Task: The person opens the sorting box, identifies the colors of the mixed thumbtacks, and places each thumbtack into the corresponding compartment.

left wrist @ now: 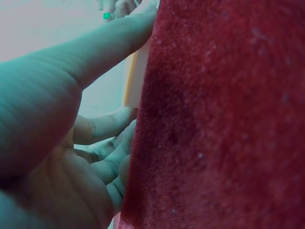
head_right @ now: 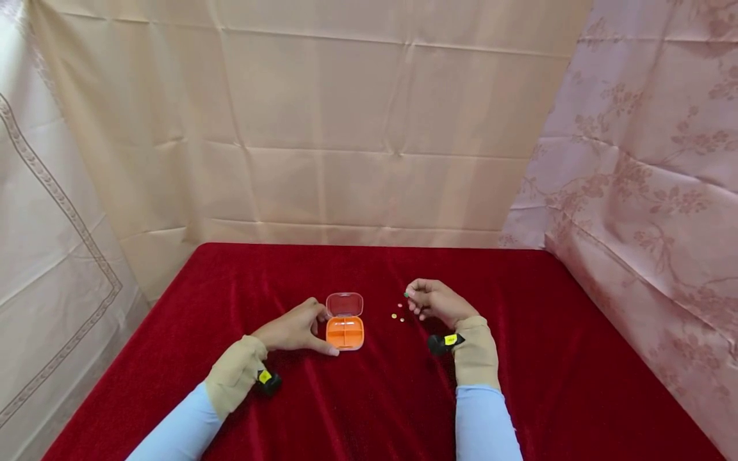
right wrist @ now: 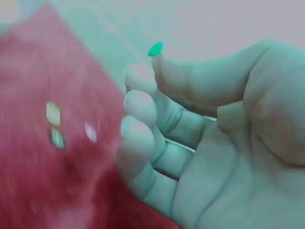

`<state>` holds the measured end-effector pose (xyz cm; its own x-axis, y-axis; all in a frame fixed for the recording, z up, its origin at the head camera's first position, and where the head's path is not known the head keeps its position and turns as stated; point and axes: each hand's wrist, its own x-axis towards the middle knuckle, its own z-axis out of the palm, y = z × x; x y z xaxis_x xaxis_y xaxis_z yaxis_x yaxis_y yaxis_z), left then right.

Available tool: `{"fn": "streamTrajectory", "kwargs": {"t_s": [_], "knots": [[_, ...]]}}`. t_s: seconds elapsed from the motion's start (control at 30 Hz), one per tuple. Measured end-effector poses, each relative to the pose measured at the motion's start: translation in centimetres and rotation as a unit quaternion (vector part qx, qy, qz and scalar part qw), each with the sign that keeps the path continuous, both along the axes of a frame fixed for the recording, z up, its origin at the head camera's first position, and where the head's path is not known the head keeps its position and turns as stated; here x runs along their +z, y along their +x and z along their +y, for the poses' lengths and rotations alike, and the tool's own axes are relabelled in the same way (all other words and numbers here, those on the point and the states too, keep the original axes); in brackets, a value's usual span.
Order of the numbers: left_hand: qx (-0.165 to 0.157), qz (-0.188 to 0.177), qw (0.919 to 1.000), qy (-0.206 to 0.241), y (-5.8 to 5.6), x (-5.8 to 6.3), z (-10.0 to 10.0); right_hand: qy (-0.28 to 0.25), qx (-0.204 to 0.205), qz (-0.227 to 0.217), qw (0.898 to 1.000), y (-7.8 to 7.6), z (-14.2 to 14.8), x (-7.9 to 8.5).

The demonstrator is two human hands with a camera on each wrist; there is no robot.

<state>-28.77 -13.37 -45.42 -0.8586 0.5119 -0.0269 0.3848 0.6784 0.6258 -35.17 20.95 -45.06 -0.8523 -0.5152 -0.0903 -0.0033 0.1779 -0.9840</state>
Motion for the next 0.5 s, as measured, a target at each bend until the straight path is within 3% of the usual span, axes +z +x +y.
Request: {"fn": "streamTrajectory", "kwargs": {"t_s": [0.1,0.23,0.5], "knots": [[0.003,0.007,1.0,0.005,0.0,0.0,0.1,-0.092,0.02,-0.038,0.995,-0.1,0.0,-0.2],[0.011,0.011,0.9999,0.006,0.1,-0.2,0.3,-0.171,0.061,-0.066,0.981,-0.3,0.2,-0.5],[0.017,0.018,0.9997,-0.002,-0.2,-0.5,0.5,-0.246,0.13,-0.074,0.958,-0.5,0.6,-1.2]]}}
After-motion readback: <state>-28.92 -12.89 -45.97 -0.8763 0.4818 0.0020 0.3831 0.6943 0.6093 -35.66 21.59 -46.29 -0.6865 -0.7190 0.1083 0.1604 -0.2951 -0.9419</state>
